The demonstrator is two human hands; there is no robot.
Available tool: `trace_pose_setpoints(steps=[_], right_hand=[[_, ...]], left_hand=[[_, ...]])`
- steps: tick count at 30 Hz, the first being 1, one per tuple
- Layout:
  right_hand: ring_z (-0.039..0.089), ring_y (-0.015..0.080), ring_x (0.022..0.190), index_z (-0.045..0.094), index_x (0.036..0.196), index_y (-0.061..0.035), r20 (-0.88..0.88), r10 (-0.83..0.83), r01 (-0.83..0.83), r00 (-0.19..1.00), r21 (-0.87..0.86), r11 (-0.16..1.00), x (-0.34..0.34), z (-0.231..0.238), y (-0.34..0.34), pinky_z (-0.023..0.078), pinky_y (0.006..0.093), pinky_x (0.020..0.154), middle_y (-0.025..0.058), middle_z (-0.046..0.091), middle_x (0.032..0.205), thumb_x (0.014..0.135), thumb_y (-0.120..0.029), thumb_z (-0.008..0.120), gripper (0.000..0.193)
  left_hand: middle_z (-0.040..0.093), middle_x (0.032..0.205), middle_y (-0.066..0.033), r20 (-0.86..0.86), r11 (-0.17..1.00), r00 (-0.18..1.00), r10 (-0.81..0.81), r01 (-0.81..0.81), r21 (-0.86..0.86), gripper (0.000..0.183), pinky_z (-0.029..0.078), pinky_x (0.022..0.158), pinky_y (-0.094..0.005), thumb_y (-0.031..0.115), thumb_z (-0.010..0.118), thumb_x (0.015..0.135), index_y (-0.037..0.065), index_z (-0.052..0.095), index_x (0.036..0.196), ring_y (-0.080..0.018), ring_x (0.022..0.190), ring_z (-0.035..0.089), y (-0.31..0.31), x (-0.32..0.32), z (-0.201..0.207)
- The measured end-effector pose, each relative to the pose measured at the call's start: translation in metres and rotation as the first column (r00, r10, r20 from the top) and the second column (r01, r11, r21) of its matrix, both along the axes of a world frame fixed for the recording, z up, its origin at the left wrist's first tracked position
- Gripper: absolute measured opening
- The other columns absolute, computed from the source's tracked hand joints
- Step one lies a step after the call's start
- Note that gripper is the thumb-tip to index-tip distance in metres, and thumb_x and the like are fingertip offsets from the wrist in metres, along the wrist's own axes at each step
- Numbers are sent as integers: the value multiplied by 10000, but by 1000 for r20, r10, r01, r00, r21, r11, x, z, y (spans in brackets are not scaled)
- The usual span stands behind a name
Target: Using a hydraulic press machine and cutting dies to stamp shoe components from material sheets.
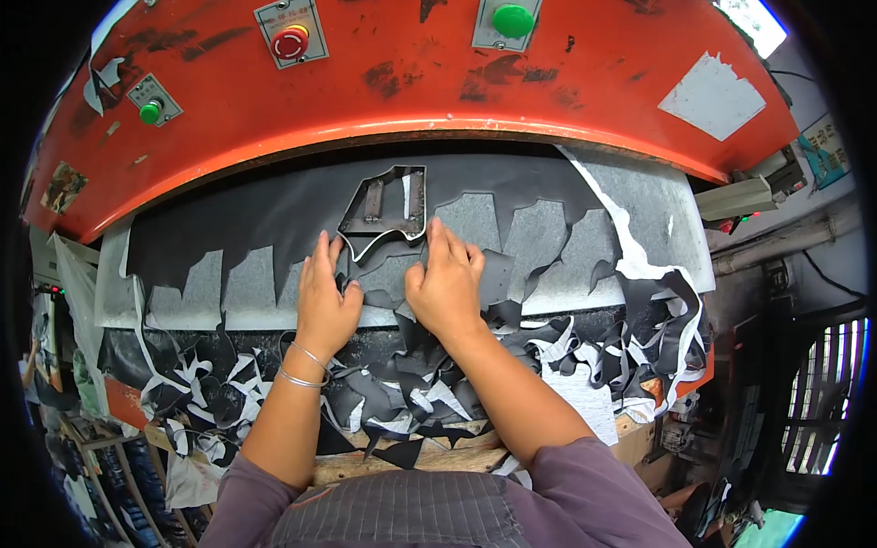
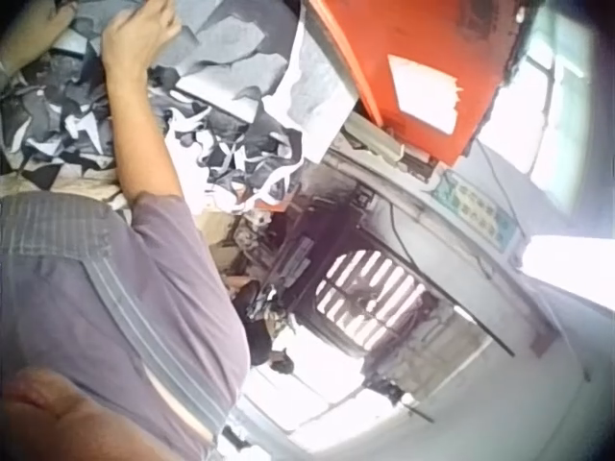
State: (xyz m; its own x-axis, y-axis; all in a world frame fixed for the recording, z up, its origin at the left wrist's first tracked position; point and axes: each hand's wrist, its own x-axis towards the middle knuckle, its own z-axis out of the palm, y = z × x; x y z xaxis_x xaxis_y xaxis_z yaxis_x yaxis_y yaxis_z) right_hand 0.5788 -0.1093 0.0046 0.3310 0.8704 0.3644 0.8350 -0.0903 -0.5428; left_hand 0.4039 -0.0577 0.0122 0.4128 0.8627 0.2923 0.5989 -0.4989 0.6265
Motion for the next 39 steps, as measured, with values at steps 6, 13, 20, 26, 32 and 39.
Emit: trace_pose_setpoints(steps=[6, 13, 20, 26, 32, 39], right_hand=[[512, 322, 1165, 411, 1293, 134, 47, 14, -13, 999, -20, 1000, 2, -1, 0, 284, 476, 1029, 229, 564, 1209, 765, -119, 529, 597], [518, 315, 1176, 403, 1316, 126, 56, -19, 20, 998, -32, 999, -7, 2, -1, 288, 437, 1037, 209, 582, 1206, 762, -121, 543, 623], [521, 326, 1173, 395, 1322, 131, 150, -8, 13, 989, -32, 999, -11, 3, -6, 292, 424, 1040, 220, 582, 1200, 761, -130, 550, 637], [523, 354, 1139, 480, 1286, 59, -181, -118, 113, 976, -39, 993, -6, 26, -28, 333, 428, 1032, 224, 575, 1193, 854, -226, 598, 530], [323, 357, 1323, 381, 1378, 5, 11, -113, 52, 994, 841, 539, 5, 178, -16, 223, 449, 1095, 213, 335, 1445, 942, -285, 524, 543], [245, 401, 1353, 353, 1394, -15, 213, -281, -21, 936, 829, 559, 5, 181, -40, 203, 513, 1088, 220, 264, 1469, 900, -255, 599, 602]], left_hand=[[509, 1320, -198, 41, 999, 999, -22, 23, -28, 817, 265, 1084, -479, 103, 601, 731, -82, 193, 1414, -379, 1213, 459, 8, -7, 3], [514, 1336, -166, -25, 996, 999, 31, -32, -79, 931, 257, 1072, -444, 152, 640, 700, -73, 132, 1446, -343, 1241, 440, 8, -8, 11], [484, 1385, -174, 9, 997, 1000, -3, 4, -79, 943, 252, 1083, -434, 164, 639, 707, -80, 113, 1450, -344, 1266, 424, 9, -13, 4], [452, 1391, -206, -20, 996, 1000, 1, -2, -84, 687, 304, 1099, -420, 258, 688, 774, 15, 438, 1366, -328, 1307, 408, 5, -55, 14], [596, 788, -46, 714, 588, 649, 262, -694, 415, 242, 440, 671, -300, 159, 500, 983, 8, 625, 841, -126, 711, 525, 43, -169, 132], [494, 695, -37, 313, 897, 914, 258, -347, 273, 324, 370, 608, -289, 234, 474, 989, 9, 532, 764, -125, 645, 411, -1, -203, 157]])
